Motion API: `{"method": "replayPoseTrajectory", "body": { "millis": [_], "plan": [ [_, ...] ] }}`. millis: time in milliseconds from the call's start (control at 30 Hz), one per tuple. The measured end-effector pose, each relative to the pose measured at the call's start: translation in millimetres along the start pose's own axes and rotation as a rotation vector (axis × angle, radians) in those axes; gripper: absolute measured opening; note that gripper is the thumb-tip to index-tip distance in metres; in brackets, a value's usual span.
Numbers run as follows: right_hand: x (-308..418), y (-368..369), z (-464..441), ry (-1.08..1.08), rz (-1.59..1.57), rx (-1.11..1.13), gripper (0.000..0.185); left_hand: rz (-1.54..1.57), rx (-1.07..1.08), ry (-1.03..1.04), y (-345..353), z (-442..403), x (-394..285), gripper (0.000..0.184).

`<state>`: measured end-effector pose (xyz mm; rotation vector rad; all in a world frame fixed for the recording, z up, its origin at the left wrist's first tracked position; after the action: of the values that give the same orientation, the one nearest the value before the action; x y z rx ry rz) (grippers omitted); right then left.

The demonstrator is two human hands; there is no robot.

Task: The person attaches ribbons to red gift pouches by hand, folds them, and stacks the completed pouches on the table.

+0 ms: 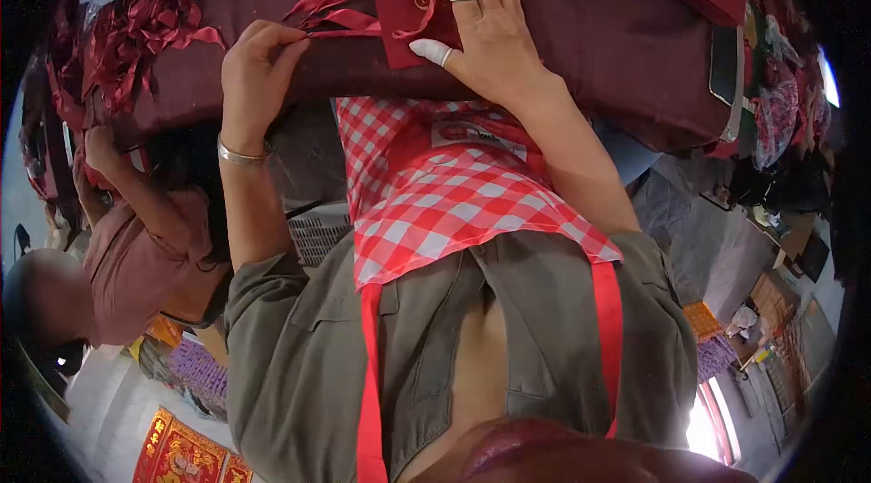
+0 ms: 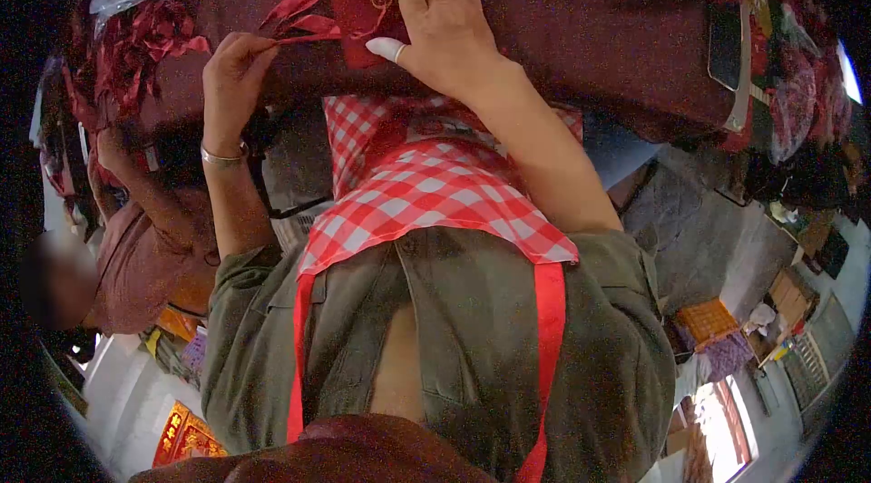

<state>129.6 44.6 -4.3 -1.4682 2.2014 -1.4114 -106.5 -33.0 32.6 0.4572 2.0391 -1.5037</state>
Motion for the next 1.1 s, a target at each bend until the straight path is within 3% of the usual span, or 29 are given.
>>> {"method": "replayPoseTrajectory", "body": {
  "millis": [133,200,333,533,600,733,833,900,1100],
  "plan": [
    [-1.2,-0.2,-0.2,0.001,-0.009,0.0,0.073,0.015,0.022,0.058,-2.8,-0.7,4.9,0.013],
    [-2.3,-1.9,0.3,-0.004,-0.013,0.002,0.074,0.202,0.039,-0.114,5.2,-3.7,6.6,0.018],
    [-2.8,-1.2,0.4,-0.007,-0.014,0.006,0.076,0.252,0.057,-0.155,10.4,-10.7,32.2,0.021],
    [0.3,1.5,0.0,0.004,-0.002,0.043,0.077,0.098,-0.042,-0.03,13.4,-19.3,25.7,0.018],
    [0.7,2.1,-0.8,0.002,0.009,0.051,0.076,-0.026,0.007,0.128,15.9,-24.0,21.6,0.015],
    [0.2,1.7,-0.6,-0.012,-0.003,0.038,0.073,-0.031,-0.055,0.131,6.5,-26.6,1.8,0.013],
    [1.2,1.4,-0.1,-0.01,-0.008,0.041,0.071,0.043,0.016,-0.036,3.3,-24.0,-1.2,0.012],
    [0.4,0.1,2.2,-0.013,-0.011,0.041,0.07,0.083,0.07,0.228,7.6,-20.0,0.3,0.012],
    [0.8,-0.3,0.5,-0.019,-0.017,0.041,0.068,-0.027,0.111,0.277,12.4,-14.5,-7.0,0.011]
  ]
}}
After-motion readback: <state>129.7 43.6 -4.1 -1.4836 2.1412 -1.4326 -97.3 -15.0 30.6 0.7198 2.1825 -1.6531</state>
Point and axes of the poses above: each hand's wrist, its own z-axis away from the middle knuckle, its own y-axis out of the palm, x = y × z, the point moved 4 cm from there along -z, towards the middle knuckle, and after that the axes turned 5 degrees about -x, right-handed, at the moved point
